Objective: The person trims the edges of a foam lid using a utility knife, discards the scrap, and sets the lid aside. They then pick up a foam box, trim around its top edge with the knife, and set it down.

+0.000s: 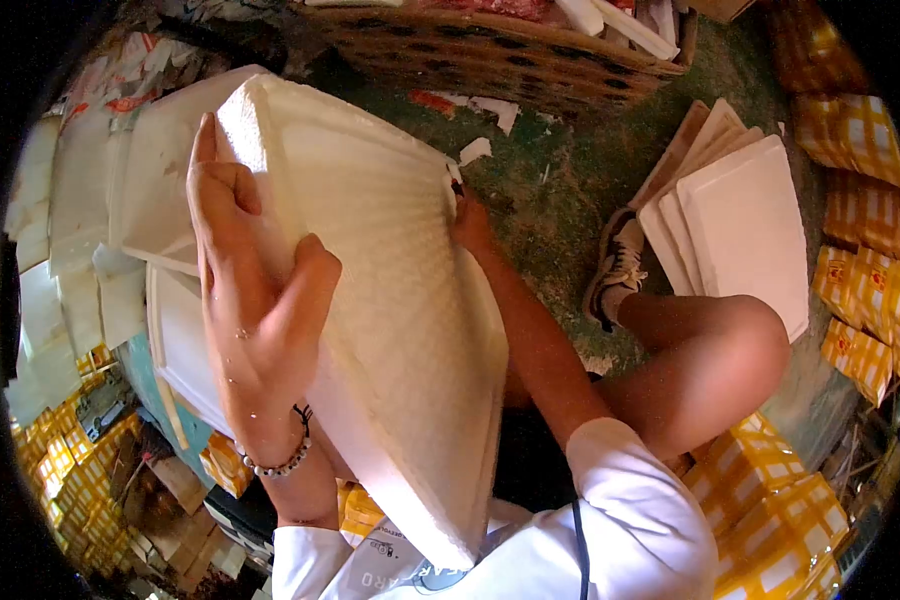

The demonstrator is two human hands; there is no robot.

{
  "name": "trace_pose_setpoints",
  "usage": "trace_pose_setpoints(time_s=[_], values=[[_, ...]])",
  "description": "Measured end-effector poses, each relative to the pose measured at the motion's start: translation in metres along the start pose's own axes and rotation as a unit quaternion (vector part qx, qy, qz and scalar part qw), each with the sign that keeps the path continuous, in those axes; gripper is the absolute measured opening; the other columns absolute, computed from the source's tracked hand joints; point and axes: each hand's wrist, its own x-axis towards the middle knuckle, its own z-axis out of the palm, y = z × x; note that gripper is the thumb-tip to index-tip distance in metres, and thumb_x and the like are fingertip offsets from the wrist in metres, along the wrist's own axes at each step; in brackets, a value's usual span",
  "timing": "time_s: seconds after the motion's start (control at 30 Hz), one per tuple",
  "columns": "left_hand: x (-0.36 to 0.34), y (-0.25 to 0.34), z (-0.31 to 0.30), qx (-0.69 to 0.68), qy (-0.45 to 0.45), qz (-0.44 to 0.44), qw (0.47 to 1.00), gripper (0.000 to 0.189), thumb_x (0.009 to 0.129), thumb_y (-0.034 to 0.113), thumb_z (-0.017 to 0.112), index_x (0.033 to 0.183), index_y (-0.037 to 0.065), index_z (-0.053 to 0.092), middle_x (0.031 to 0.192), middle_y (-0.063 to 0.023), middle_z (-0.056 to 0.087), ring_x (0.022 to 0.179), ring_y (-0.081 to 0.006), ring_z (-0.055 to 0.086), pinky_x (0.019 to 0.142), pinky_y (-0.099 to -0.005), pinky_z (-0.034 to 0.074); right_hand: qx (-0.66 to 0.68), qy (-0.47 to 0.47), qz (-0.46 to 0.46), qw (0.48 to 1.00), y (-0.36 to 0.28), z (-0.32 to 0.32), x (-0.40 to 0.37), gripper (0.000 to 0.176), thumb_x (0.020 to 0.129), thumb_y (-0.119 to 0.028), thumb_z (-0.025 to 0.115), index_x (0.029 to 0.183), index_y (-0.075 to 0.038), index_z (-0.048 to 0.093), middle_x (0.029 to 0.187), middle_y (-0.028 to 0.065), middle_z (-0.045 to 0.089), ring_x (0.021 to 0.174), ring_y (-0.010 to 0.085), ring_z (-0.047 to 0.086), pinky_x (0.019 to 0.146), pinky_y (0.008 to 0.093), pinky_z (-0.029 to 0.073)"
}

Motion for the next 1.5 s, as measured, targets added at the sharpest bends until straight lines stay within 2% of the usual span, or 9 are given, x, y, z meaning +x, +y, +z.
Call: trace_pose_setpoints(time_s=[0.43, 0.5, 0.6, 0.73, 1.13, 1.23, 1.33, 1.4, 1.5], values=[[0.002, -0.006, 0.001, -0.018, 0.014, 0.015, 1.000, 0.089, 0.069, 0.005, 0.057, 0.153, -0.007, 0.031, 0.108, -0.0094, 0.040, 0.100, -0.0215, 0.037, 0.096, -0.0254, 0.030, -0.024, -0.039, 0.045, 0.998, -0.002, 0.005, 0.007, 0.042, 0.110, -0.024, 0.043, 0.149, -0.009, 0.050, 0.113, 0.0229, 0.070, 0.087, 0.0383, 0.069, 0.073, 0.0515, 0.055], [0.002, -0.009, 0.001, 0.007, 0.016, 0.021, 1.000, 0.090, 0.067, 0.005, 0.057, 0.152, -0.007, 0.032, 0.102, -0.0091, 0.037, 0.097, -0.0220, 0.037, 0.095, -0.0249, 0.030, -0.027, -0.008, -0.075, 0.997, 0.008, -0.001, 0.000, 0.044, 0.110, -0.027, 0.044, 0.149, -0.008, 0.049, 0.106, 0.0260, 0.070, 0.086, 0.0379, 0.069, 0.071, 0.0534, 0.053], [0.003, 0.002, -0.001, 0.026, -0.005, 0.018, 0.999, 0.090, 0.066, 0.004, 0.057, 0.152, -0.008, 0.031, 0.100, -0.0094, 0.035, 0.095, -0.0223, 0.038, 0.095, -0.0244, 0.030, -0.068, -0.089, 0.066, 0.992, 0.008, -0.007, 0.000, 0.044, 0.110, -0.028, 0.044, 0.148, -0.008, 0.050, 0.106, 0.0284, 0.070, 0.088, 0.0381, 0.069, 0.071, 0.0543, 0.053], [0.005, 0.010, 0.002, 0.033, -0.024, 0.012, 0.999, 0.090, 0.066, 0.003, 0.056, 0.152, -0.009, 0.031, 0.099, -0.0092, 0.033, 0.093, -0.0224, 0.038, 0.094, -0.0241, 0.031, -0.069, -0.044, 0.003, 0.997, 0.006, 0.010, 0.020, 0.043, 0.110, -0.026, 0.046, 0.145, -0.003, 0.051, 0.105, 0.0291, 0.069, 0.087, 0.0400, 0.068, 0.072, 0.0553, 0.052], [0.003, 0.004, 0.004, 0.061, -0.007, 0.037, 0.997, 0.086, 0.070, 0.001, 0.055, 0.153, -0.004, 0.034, 0.104, -0.0089, 0.039, 0.096, -0.0215, 0.040, 0.095, -0.0245, 0.032, -0.148, -0.137, 0.080, 0.976, 0.006, -0.001, -0.035, 0.047, 0.111, -0.033, 0.038, 0.146, -0.002, 0.047, 0.083, 0.0208, 0.070, 0.060, 0.0375, 0.062, 0.058, 0.0546, 0.049], [0.002, 0.008, -0.002, 0.083, -0.028, -0.001, 0.996, 0.083, 0.073, 0.001, 0.053, 0.154, -0.001, 0.035, 0.126, -0.0147, 0.052, 0.112, -0.0244, 0.047, 0.105, -0.0268, 0.031, -0.059, -0.071, 0.033, 0.995, 0.030, 0.007, -0.027, 0.049, 0.112, -0.036, 0.038, 0.146, -0.003, 0.048, 0.086, 0.0219, 0.069, 0.064, 0.0374, 0.063, 0.058, 0.0538, 0.049], [0.002, 0.005, 0.003, 0.027, -0.009, 0.027, 0.999, 0.082, 0.074, 0.001, 0.053, 0.154, -0.002, 0.034, 0.134, -0.0168, 0.053, 0.119, -0.0251, 0.048, 0.109, -0.0287, 0.031, -0.039, -0.010, -0.039, 0.998, 0.028, 0.006, -0.029, 0.045, 0.112, -0.035, 0.036, 0.128, 0.002, 0.057, 0.088, 0.0264, 0.067, 0.070, 0.0383, 0.062, 0.062, 0.0500, 0.048], [0.000, 0.007, 0.006, -0.003, 0.000, 0.002, 1.000, 0.082, 0.074, 0.001, 0.053, 0.153, -0.002, 0.035, 0.130, -0.0161, 0.053, 0.118, -0.0250, 0.048, 0.108, -0.0288, 0.032, -0.051, -0.105, 0.076, 0.990, 0.017, -0.012, -0.023, 0.048, 0.113, -0.037, 0.034, 0.123, 0.004, 0.057, 0.081, 0.0256, 0.062, 0.067, 0.0400, 0.058, 0.065, 0.0510, 0.047], [0.001, 0.007, 0.005, -0.016, 0.002, -0.011, 1.000, 0.081, 0.074, 0.001, 0.053, 0.153, -0.002, 0.035, 0.125, -0.0152, 0.054, 0.116, -0.0250, 0.049, 0.107, -0.0288, 0.033, -0.035, -0.099, 0.064, 0.992, 0.017, -0.011, -0.015, 0.051, 0.113, -0.038, 0.032, 0.118, 0.005, 0.058, 0.076, 0.0245, 0.059, 0.066, 0.0421, 0.055, 0.067, 0.0518, 0.048]])
